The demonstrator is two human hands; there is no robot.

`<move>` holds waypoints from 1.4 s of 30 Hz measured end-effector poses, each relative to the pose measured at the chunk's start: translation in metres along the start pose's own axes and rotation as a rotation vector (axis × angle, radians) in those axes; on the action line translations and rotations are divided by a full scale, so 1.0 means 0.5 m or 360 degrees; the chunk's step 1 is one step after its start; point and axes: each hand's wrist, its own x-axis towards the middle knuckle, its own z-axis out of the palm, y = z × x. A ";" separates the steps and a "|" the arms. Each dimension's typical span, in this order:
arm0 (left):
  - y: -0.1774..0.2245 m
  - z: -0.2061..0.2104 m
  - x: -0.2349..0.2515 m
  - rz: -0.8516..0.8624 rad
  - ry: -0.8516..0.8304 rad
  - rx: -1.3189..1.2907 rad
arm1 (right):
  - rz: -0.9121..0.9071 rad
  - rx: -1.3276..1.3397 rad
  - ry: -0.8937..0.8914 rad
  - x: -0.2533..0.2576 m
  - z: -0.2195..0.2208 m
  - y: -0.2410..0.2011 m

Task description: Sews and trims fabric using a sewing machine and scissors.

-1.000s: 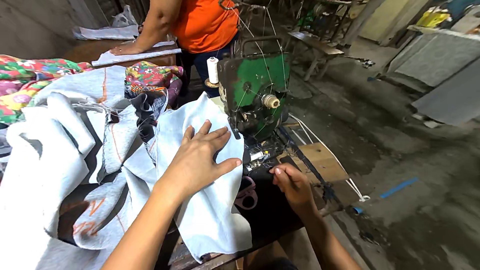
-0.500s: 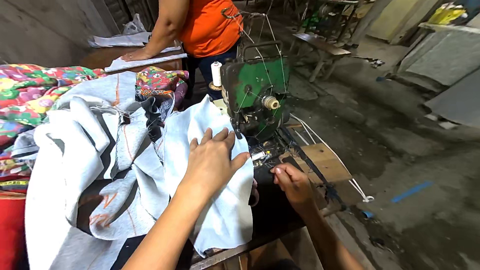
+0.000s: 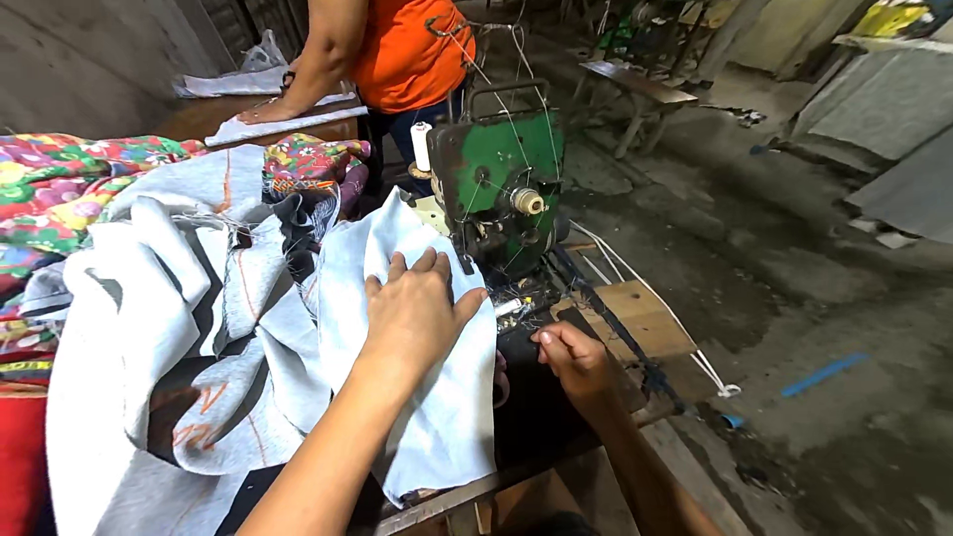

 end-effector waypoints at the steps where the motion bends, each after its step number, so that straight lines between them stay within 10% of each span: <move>1: 0.002 0.000 0.000 -0.0015 -0.0005 0.0006 | -0.0005 -0.0012 0.0002 -0.001 0.000 0.000; 12: 0.004 -0.002 0.014 -0.0077 0.0037 0.0102 | 0.0048 -0.0021 -0.0040 0.002 -0.007 0.002; 19: -0.065 0.056 -0.002 0.0700 0.0410 -0.0115 | 0.0001 0.0017 -0.0029 0.002 -0.005 0.004; 42: -0.017 0.028 0.001 0.0282 0.0160 -0.0068 | 0.0053 -0.0049 -0.0022 0.000 -0.006 0.000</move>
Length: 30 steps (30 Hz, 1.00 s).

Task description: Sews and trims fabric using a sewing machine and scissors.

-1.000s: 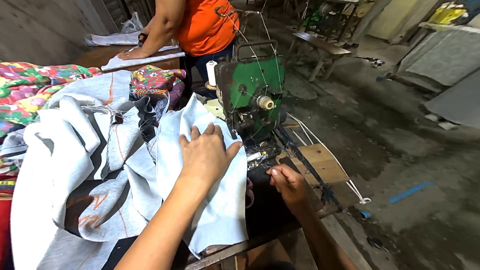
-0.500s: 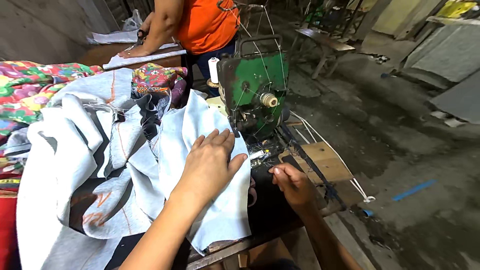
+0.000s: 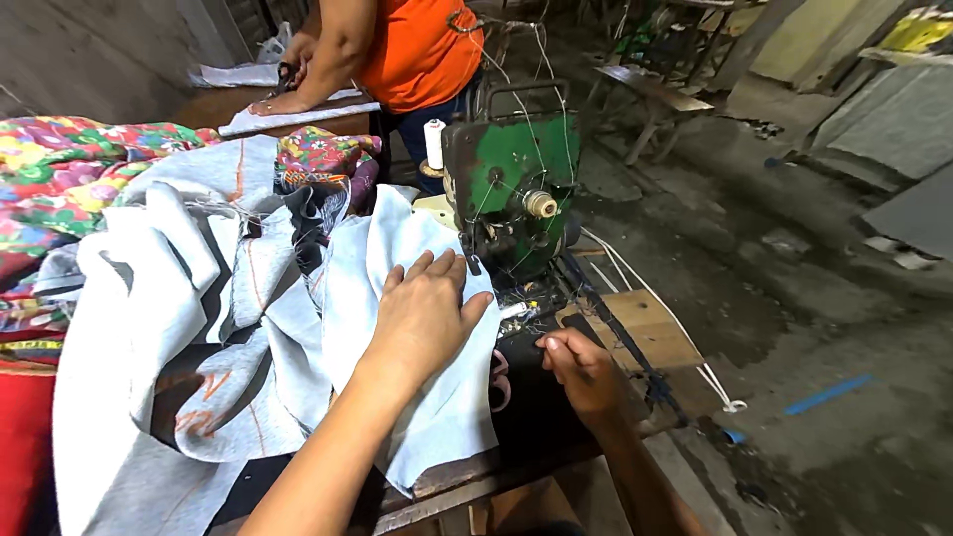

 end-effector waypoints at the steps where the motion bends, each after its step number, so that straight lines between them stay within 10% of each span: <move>1: -0.003 -0.001 0.001 0.0002 -0.0010 -0.0013 | 0.0001 0.0011 -0.0006 -0.001 -0.001 -0.001; 30: 0.007 -0.036 0.024 -0.0226 -0.0310 0.0062 | -0.0004 0.0020 -0.0003 0.003 0.000 -0.003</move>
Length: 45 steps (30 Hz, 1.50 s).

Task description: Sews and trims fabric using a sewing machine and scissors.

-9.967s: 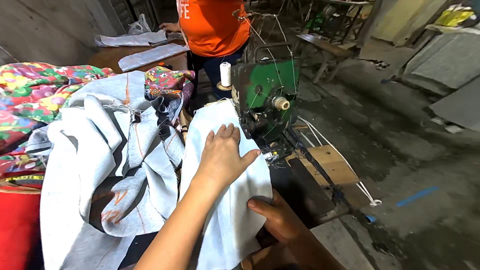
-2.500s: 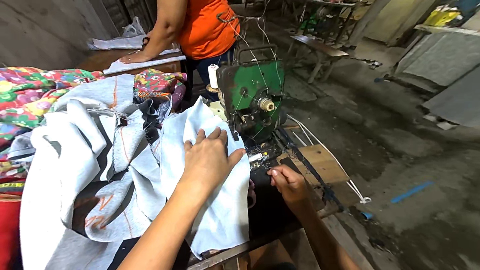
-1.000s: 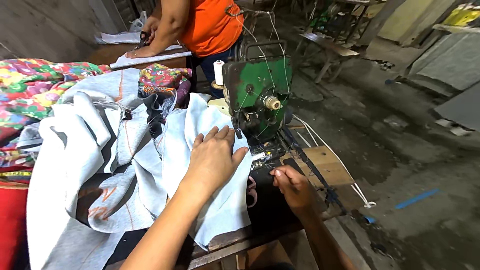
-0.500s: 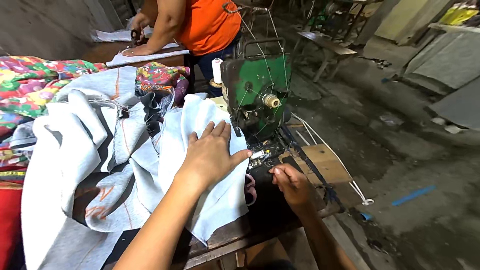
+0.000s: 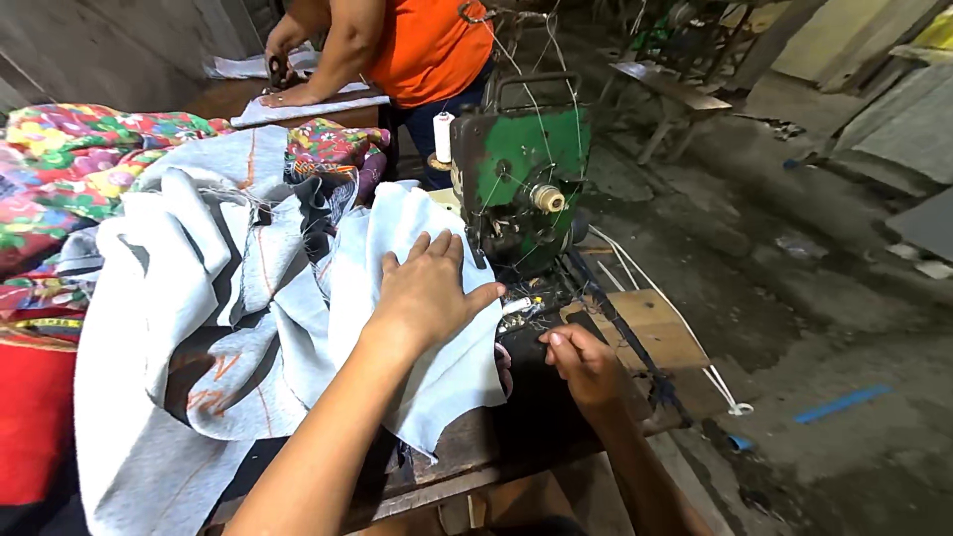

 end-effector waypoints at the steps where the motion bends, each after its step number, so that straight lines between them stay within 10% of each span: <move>1: 0.000 0.008 -0.003 0.0015 0.0057 -0.0017 | 0.0006 0.0023 -0.0003 -0.002 0.001 0.002; 6: -0.006 0.066 -0.042 0.0361 0.0468 -0.0093 | 0.0002 0.0055 0.0031 0.001 0.007 0.001; 45: 0.001 0.024 -0.007 0.0139 0.0160 -0.0089 | -0.0008 -0.0027 0.0024 -0.002 0.003 0.000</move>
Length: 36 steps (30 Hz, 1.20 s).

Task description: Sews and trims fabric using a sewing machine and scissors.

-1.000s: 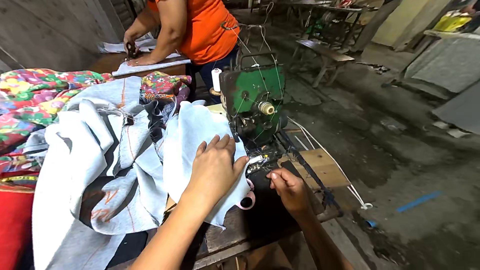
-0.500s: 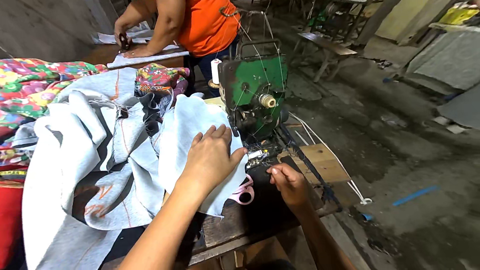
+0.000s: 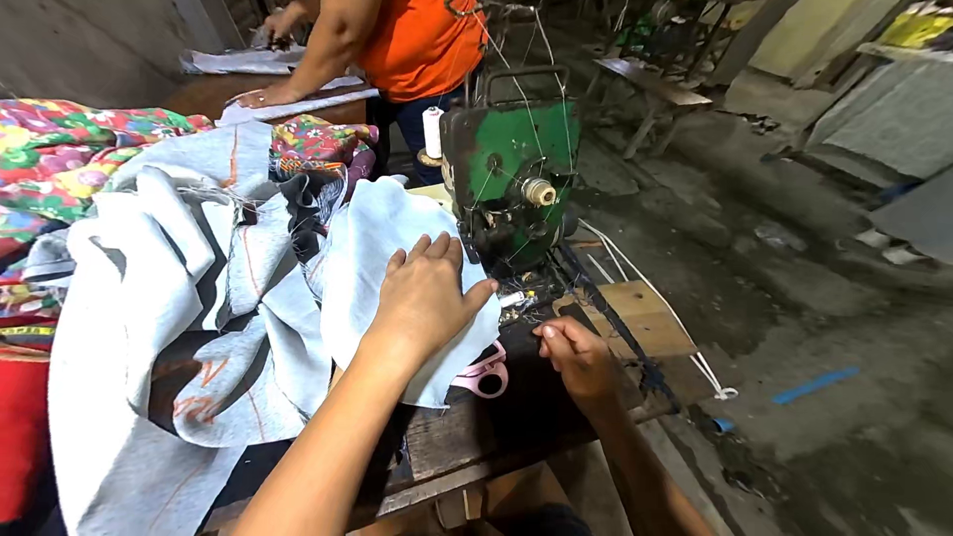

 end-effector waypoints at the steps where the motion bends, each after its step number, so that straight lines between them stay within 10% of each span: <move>1: 0.000 -0.001 0.000 0.0002 0.0000 0.0006 | -0.0001 0.0004 0.0004 0.000 0.001 0.000; 36: 0.009 0.040 -0.008 0.0095 0.0311 0.0058 | -0.0064 -0.0001 -0.0041 -0.001 -0.002 0.010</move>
